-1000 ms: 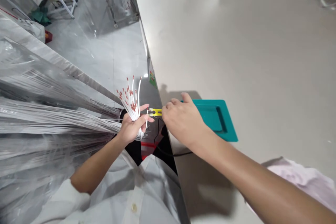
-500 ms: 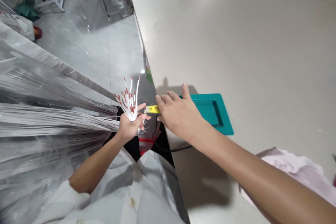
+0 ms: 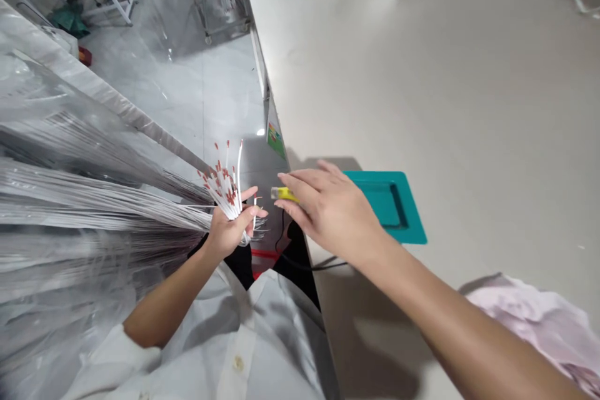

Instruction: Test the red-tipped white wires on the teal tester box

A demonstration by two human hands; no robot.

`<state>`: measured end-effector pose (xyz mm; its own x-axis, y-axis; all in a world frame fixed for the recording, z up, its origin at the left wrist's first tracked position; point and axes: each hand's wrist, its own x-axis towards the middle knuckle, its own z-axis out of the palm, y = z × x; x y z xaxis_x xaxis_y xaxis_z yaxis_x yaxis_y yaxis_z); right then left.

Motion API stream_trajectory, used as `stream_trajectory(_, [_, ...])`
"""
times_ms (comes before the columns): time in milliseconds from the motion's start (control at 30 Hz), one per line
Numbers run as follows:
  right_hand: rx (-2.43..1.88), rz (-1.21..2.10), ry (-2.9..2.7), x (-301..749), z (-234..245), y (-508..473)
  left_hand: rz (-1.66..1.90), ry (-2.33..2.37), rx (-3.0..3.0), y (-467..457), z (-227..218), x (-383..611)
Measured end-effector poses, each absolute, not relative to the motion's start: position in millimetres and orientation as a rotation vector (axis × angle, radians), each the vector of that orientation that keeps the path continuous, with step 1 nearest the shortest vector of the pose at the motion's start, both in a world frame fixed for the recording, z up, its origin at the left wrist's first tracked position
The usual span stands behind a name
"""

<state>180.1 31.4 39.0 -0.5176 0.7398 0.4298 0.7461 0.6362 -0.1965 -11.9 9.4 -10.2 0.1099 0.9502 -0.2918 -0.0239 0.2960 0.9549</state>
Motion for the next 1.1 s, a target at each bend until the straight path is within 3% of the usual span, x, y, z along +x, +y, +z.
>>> stream_trajectory(100, [-1.128,0.283,-2.046,162,35,11,0.971,1.155,1.042,3,-8,-23])
stream_trajectory(333, [-1.048,1.575,-1.375,124,3,-1,0.898,0.936,0.984,-11,4,-36])
stream_trajectory(633, [-0.947,1.981,-0.691,113,-6,-7,0.823,0.920,1.029,-19,-6,-39])
stream_trajectory(767, [-1.088,1.837,-0.904,116,-10,-6,0.825,1.000,0.998,-20,-12,-33])
stream_trajectory(967, [-1.271,0.694,-1.661,122,-12,-11,1.028,1.352,0.882,-21,-15,-30])
stream_trajectory(1100, [-1.180,0.435,-1.822,120,-10,-15,0.915,1.303,0.984,-23,-7,-30])
